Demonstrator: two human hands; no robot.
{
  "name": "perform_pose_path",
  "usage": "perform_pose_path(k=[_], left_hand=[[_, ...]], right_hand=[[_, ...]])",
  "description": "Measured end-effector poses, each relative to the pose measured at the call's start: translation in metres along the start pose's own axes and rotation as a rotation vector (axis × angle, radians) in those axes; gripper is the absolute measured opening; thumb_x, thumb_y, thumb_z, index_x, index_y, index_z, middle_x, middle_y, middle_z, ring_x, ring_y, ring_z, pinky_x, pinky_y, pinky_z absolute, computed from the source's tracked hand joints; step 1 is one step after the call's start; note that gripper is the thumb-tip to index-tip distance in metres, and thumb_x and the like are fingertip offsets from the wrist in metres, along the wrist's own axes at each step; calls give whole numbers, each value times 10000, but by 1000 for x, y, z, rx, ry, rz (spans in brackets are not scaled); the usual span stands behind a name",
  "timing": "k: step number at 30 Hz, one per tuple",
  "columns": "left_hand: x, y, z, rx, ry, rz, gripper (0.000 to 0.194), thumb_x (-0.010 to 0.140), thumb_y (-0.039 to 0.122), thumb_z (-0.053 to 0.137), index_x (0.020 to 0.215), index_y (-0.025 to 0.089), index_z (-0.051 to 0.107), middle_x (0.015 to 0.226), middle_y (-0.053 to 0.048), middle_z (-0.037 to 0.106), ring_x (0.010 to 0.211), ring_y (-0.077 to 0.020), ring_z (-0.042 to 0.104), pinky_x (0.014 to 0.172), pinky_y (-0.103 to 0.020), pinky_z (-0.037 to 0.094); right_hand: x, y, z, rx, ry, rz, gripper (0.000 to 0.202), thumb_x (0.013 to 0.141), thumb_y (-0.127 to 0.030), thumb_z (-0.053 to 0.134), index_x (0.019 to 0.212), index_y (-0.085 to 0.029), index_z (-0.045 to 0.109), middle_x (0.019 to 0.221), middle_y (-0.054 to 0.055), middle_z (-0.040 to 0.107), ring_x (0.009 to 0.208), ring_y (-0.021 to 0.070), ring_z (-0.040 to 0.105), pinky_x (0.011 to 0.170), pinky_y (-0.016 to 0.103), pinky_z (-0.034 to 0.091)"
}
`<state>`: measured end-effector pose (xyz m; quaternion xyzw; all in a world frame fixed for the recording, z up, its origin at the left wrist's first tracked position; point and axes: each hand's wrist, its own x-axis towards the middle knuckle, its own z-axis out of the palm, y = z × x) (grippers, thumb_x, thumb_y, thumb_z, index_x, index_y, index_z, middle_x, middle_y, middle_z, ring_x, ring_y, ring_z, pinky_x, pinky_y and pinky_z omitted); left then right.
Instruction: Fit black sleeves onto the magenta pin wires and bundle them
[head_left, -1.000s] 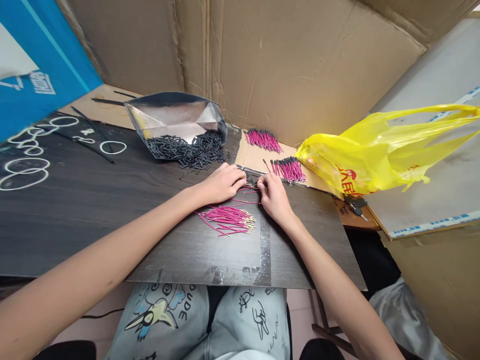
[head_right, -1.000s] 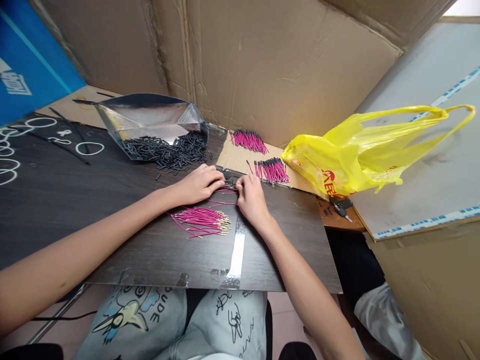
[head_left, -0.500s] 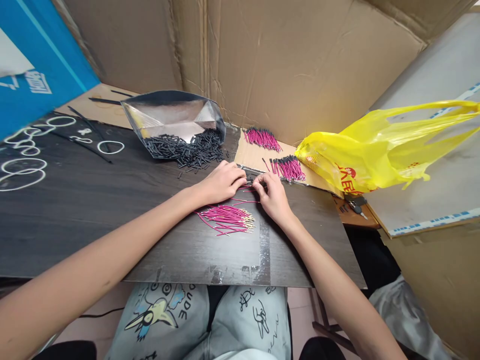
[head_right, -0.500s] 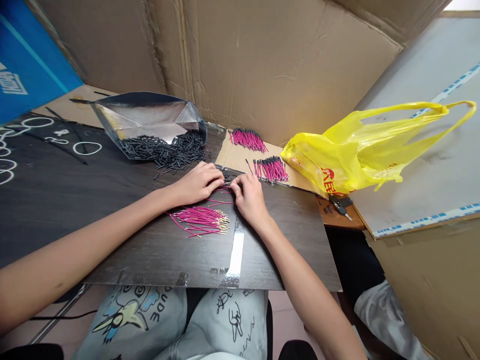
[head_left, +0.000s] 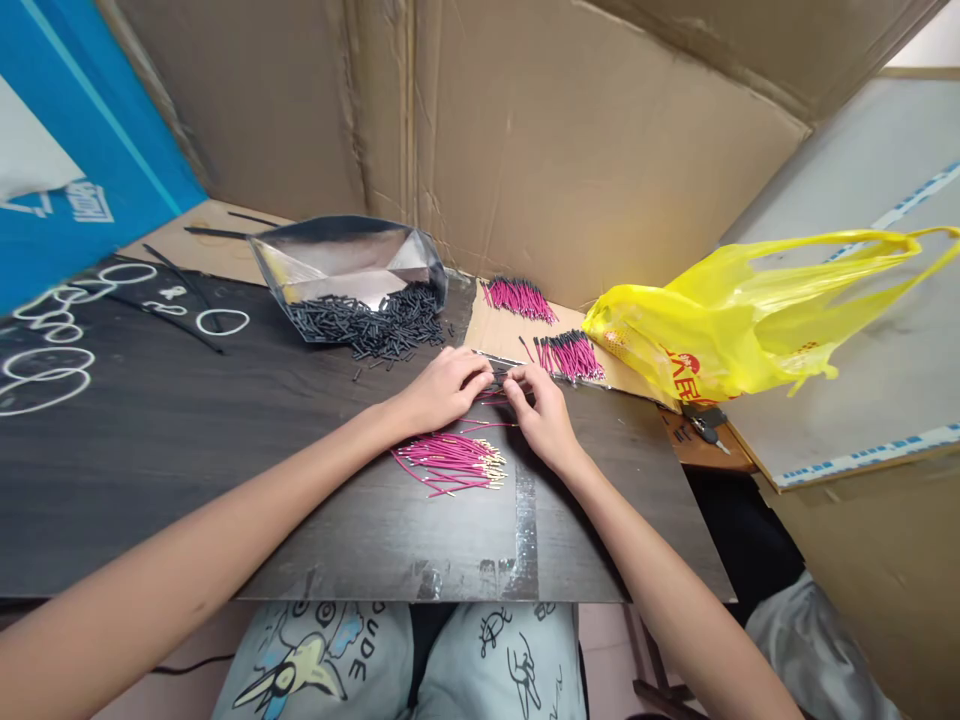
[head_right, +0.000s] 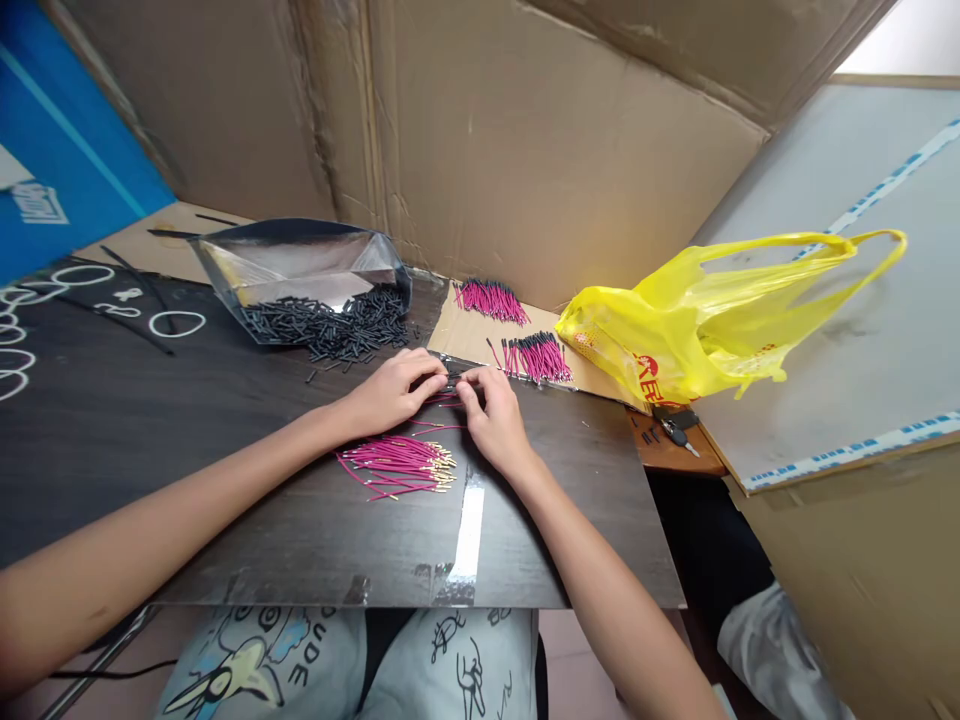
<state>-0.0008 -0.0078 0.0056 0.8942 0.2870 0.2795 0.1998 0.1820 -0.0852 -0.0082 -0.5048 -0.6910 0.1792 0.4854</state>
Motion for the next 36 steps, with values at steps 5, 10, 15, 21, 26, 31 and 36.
perform_pose_path(k=[5, 10, 15, 21, 26, 31, 36], left_hand=[[-1, 13, -4, -320, 51, -145, 293, 982, 356, 455, 790, 167, 571, 810, -14, 577, 772, -157, 514, 732, -292, 384], [-2, 21, -4, -476, -1, -144, 354, 990, 414, 470, 734, 172, 506, 707, 23, 506, 682, -126, 461, 663, -260, 353], [-4, 23, -2, -522, -55, -173, 342, 996, 441, 474, 788, 174, 528, 690, 36, 487, 647, -117, 439, 627, -251, 339], [-4, 21, -1, -537, -53, -162, 305, 985, 421, 485, 836, 169, 571, 711, 27, 516, 659, -122, 470, 629, -249, 345], [-3, 22, -2, -479, -22, -159, 280, 976, 376, 495, 811, 167, 582, 703, 26, 529, 653, -118, 462, 645, -250, 352], [-4, 20, -1, -456, -46, -170, 290, 978, 380, 492, 798, 172, 583, 689, 27, 541, 638, -117, 472, 632, -251, 346], [-3, 18, 2, -562, -46, -173, 291, 963, 384, 516, 776, 168, 571, 702, 20, 548, 660, -121, 491, 656, -253, 376]], right_hand=[[-3, -14, 4, 118, -23, 24, 143, 1001, -348, 558, 1017, -216, 609, 988, 28, 641, 898, 185, 597, 824, 304, 464], [-4, -22, 6, 127, 66, 31, 143, 999, -348, 554, 946, -218, 585, 917, 20, 638, 834, 183, 595, 801, 309, 468], [-4, -21, 6, 142, 111, 51, 170, 990, -357, 565, 894, -216, 556, 841, 2, 594, 763, 169, 558, 744, 294, 453], [-3, -17, 7, 177, 157, 82, 164, 968, -362, 594, 907, -211, 569, 839, -1, 585, 756, 160, 543, 714, 281, 439], [-1, -15, 4, 360, 65, 185, 278, 982, -481, 551, 877, -224, 571, 784, -8, 563, 694, 155, 517, 664, 269, 443], [1, -10, 3, 464, 23, 197, 310, 963, -514, 585, 853, -225, 575, 745, -13, 532, 663, 149, 496, 621, 258, 441], [-1, -8, 5, 450, 11, 227, 350, 972, -566, 547, 877, -230, 570, 736, -15, 549, 612, 143, 498, 591, 263, 432]])
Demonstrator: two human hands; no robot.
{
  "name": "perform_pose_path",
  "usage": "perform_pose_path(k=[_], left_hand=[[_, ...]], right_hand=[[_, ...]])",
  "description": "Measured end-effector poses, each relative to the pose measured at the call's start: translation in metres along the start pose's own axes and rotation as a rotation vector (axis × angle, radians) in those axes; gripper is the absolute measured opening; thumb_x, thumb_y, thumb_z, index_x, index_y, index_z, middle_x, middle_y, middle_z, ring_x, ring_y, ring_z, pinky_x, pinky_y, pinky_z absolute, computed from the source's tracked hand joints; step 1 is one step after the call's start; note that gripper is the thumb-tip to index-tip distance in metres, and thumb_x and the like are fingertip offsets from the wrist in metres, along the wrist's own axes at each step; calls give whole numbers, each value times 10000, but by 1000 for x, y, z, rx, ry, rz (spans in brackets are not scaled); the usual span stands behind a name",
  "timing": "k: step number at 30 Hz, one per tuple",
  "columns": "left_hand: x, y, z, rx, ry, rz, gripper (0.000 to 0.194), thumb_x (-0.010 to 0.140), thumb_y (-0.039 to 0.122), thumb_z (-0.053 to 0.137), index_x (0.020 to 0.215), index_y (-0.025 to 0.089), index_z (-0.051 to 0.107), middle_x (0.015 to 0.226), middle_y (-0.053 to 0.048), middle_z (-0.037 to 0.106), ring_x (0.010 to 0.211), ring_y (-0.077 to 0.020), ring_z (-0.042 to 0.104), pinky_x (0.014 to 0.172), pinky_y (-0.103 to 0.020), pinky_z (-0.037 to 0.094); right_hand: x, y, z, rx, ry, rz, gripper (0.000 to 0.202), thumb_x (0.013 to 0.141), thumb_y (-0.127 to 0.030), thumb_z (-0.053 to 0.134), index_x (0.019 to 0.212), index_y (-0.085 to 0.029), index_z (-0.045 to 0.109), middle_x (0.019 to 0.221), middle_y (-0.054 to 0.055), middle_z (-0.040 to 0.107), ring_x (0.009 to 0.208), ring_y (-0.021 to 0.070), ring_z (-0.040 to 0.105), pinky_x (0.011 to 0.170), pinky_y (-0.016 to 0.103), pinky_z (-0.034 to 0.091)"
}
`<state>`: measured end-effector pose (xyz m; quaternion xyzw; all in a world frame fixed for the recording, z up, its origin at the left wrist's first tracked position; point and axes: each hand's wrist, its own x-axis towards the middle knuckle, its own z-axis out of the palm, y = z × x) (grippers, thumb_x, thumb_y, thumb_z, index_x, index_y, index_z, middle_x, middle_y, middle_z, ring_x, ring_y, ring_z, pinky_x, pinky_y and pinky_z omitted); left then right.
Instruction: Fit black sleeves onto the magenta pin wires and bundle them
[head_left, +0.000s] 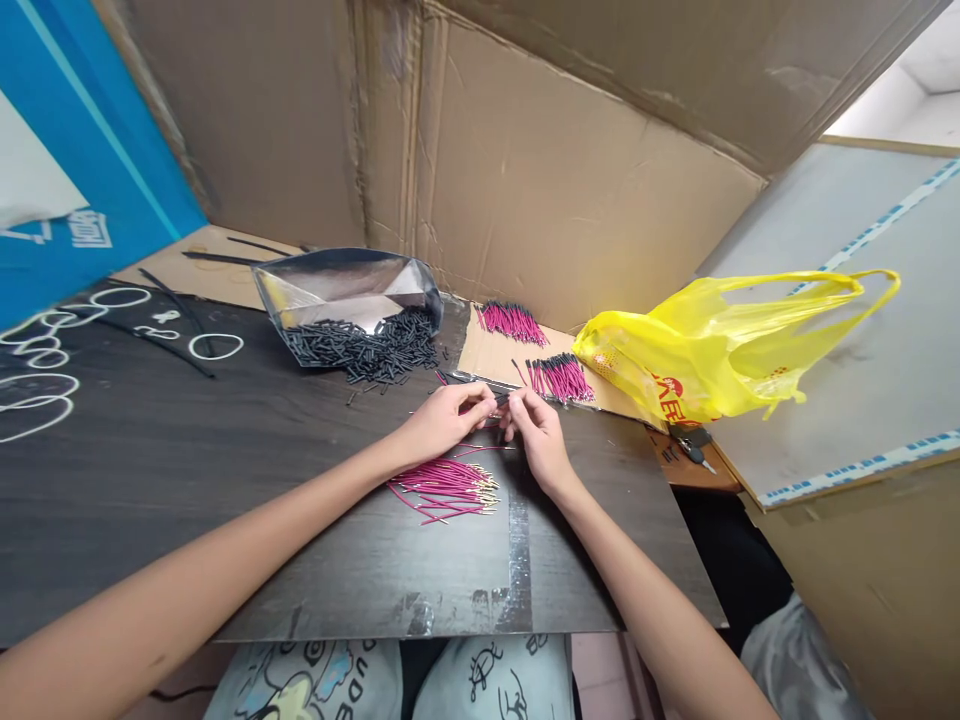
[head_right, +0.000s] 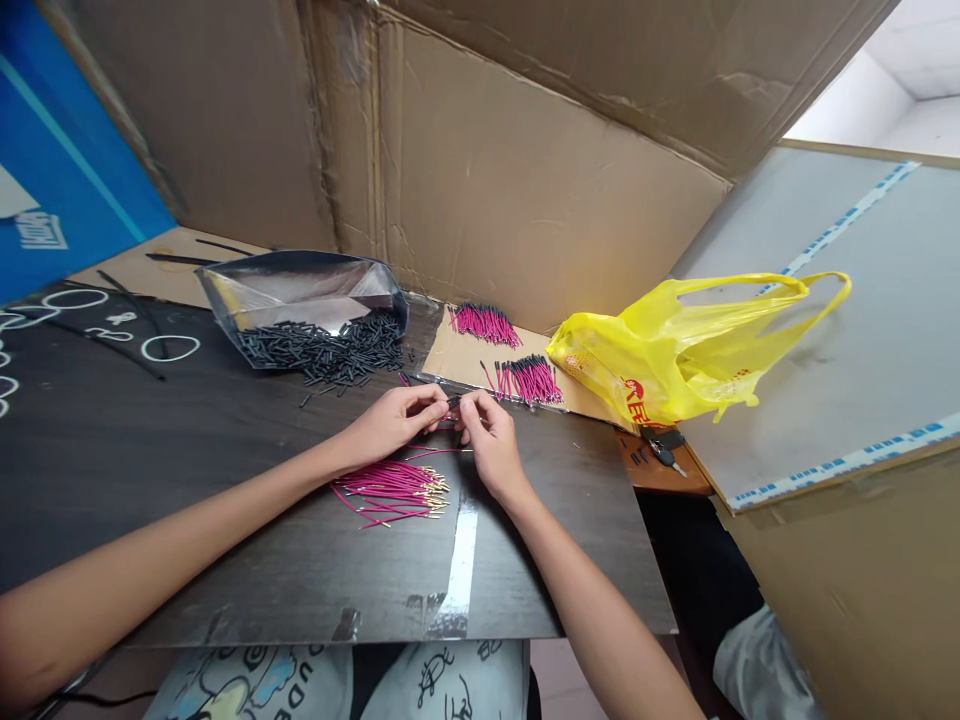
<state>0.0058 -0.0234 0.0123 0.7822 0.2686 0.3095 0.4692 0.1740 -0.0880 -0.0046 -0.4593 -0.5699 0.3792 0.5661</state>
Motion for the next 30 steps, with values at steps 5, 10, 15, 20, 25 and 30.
perform_pose_path(k=[5, 10, 15, 20, 25, 30], left_hand=[[3, 4, 1, -164, 99, 39, 311, 935, 410, 573, 762, 152, 599, 780, 2, 545, 750, -128, 498, 715, -260, 394], [-1, 13, 3, -382, 74, -30, 326, 904, 458, 628, 779, 157, 614, 831, -9, 562, 784, -135, 536, 722, -262, 426], [-4, 17, 7, -517, 30, -72, 328, 891, 479, 657, 819, 161, 617, 798, -9, 591, 746, -135, 561, 711, -270, 459], [-4, 14, 10, -580, 13, -97, 299, 899, 459, 660, 859, 164, 627, 787, -11, 619, 705, -132, 585, 698, -280, 465], [-4, 10, 9, -568, 0, -111, 280, 919, 446, 640, 882, 168, 648, 755, -14, 629, 663, -136, 587, 665, -295, 457], [-2, 7, 2, -450, 72, -67, 241, 862, 404, 703, 854, 165, 733, 843, -38, 633, 796, -150, 590, 733, -304, 469]], right_hand=[[-4, -5, 4, -18, -56, 16, 317, 962, -544, 581, 949, -228, 603, 793, -11, 562, 623, 135, 508, 572, 249, 439], [-9, -9, 12, -49, -98, 0, 244, 957, -472, 614, 1019, -236, 624, 920, 13, 590, 723, 151, 541, 591, 246, 459], [-8, -4, 13, -66, -53, -10, 252, 947, -479, 627, 1012, -236, 635, 883, 17, 586, 674, 154, 536, 555, 257, 448], [-6, -7, 11, 2, -72, 18, 268, 926, -489, 658, 963, -225, 635, 820, 7, 561, 623, 139, 520, 528, 254, 431], [-6, -15, 11, 117, -157, 61, 277, 941, -474, 647, 862, -216, 585, 661, -33, 533, 513, 110, 456, 526, 252, 398], [-7, -12, 9, 190, -149, 138, 290, 912, -474, 684, 821, -212, 600, 625, -37, 539, 492, 111, 456, 522, 253, 398]])
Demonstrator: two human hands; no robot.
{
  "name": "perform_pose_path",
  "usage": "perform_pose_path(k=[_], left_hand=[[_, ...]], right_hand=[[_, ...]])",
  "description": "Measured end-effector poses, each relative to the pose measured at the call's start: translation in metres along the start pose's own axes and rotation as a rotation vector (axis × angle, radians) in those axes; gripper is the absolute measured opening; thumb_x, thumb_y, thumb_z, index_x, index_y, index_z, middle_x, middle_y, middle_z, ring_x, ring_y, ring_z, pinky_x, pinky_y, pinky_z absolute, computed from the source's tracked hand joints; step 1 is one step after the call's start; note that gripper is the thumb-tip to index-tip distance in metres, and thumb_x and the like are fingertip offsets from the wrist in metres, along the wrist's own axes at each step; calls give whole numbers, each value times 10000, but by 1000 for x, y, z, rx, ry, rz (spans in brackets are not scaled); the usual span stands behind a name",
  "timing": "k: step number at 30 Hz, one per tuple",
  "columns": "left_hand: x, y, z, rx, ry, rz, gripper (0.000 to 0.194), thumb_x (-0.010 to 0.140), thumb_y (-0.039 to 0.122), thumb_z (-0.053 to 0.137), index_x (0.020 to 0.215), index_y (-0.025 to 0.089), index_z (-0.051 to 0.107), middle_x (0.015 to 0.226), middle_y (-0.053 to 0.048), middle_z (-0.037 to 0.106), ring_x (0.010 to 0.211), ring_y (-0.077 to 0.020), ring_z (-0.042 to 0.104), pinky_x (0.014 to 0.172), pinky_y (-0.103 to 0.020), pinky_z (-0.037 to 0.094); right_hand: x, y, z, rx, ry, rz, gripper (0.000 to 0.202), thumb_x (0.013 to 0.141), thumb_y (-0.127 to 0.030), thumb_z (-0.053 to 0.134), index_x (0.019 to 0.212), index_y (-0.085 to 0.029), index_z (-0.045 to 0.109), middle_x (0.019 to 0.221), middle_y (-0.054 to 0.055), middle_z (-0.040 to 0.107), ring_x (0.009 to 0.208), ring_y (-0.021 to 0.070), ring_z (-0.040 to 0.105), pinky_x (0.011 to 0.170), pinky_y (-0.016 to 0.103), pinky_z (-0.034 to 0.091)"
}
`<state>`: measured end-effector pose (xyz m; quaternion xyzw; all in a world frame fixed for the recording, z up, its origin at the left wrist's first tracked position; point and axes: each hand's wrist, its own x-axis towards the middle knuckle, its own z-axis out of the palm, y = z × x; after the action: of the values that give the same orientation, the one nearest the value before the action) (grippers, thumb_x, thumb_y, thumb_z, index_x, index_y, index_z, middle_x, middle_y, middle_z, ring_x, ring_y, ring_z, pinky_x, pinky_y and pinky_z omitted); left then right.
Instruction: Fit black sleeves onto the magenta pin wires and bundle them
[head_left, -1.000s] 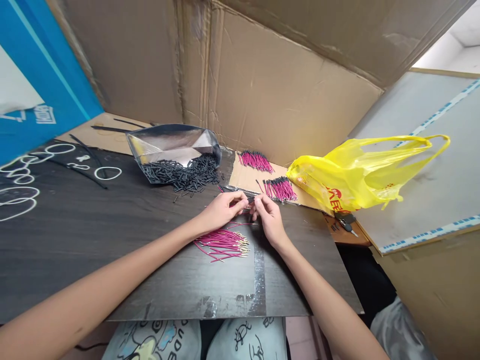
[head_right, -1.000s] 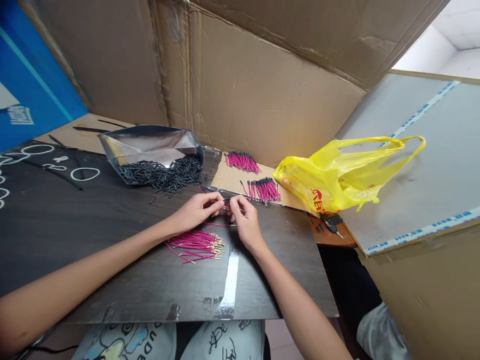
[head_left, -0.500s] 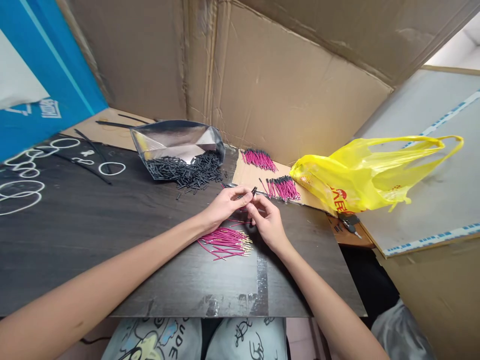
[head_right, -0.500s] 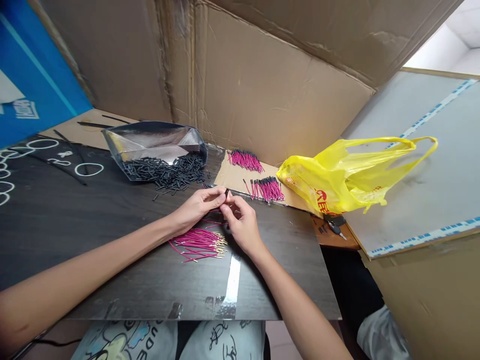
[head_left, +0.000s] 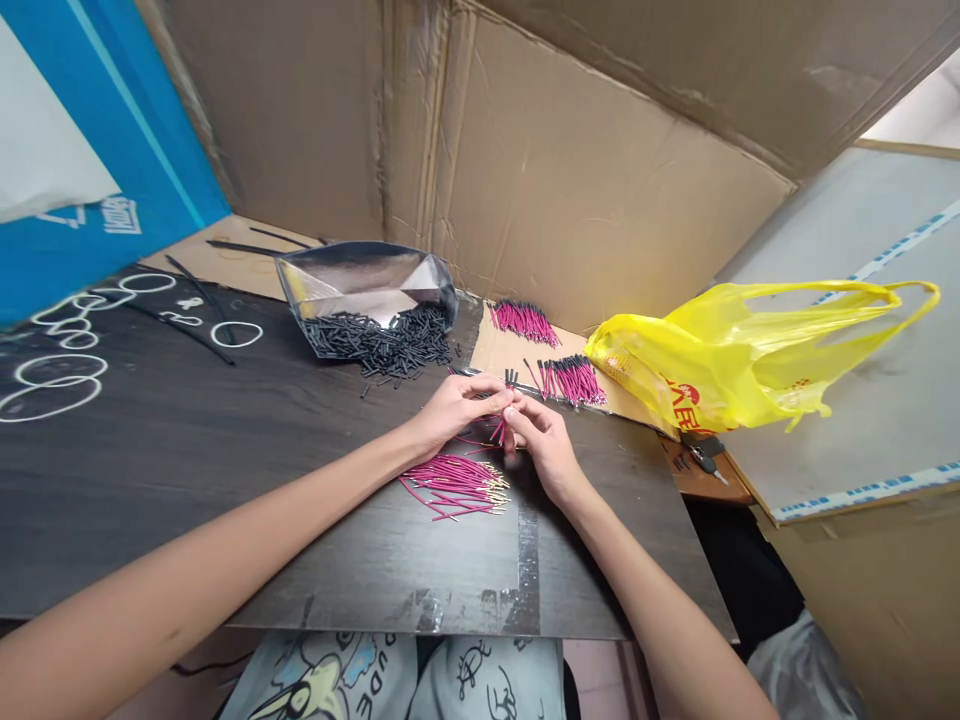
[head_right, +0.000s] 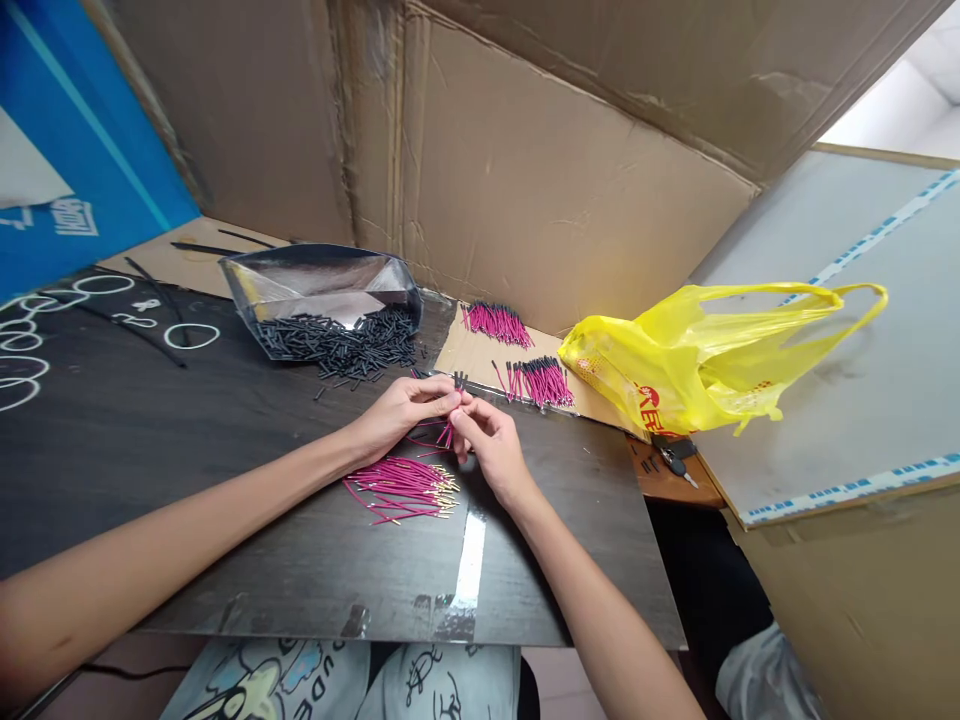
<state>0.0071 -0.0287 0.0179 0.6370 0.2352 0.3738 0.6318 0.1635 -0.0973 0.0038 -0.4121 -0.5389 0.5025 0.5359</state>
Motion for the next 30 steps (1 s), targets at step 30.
perform_pose_path(k=[30], left_hand=[[-3, -15, -12, 730, 267, 303, 302, 960, 232, 516, 1136, 201, 759, 915, -37, 781, 737, -156, 679, 707, -290, 511]], right_hand=[[55, -44, -56, -1229, 476, -133, 313, 998, -415, 505, 913, -185, 700, 906, 56, 733, 819, 198, 660, 755, 273, 461]])
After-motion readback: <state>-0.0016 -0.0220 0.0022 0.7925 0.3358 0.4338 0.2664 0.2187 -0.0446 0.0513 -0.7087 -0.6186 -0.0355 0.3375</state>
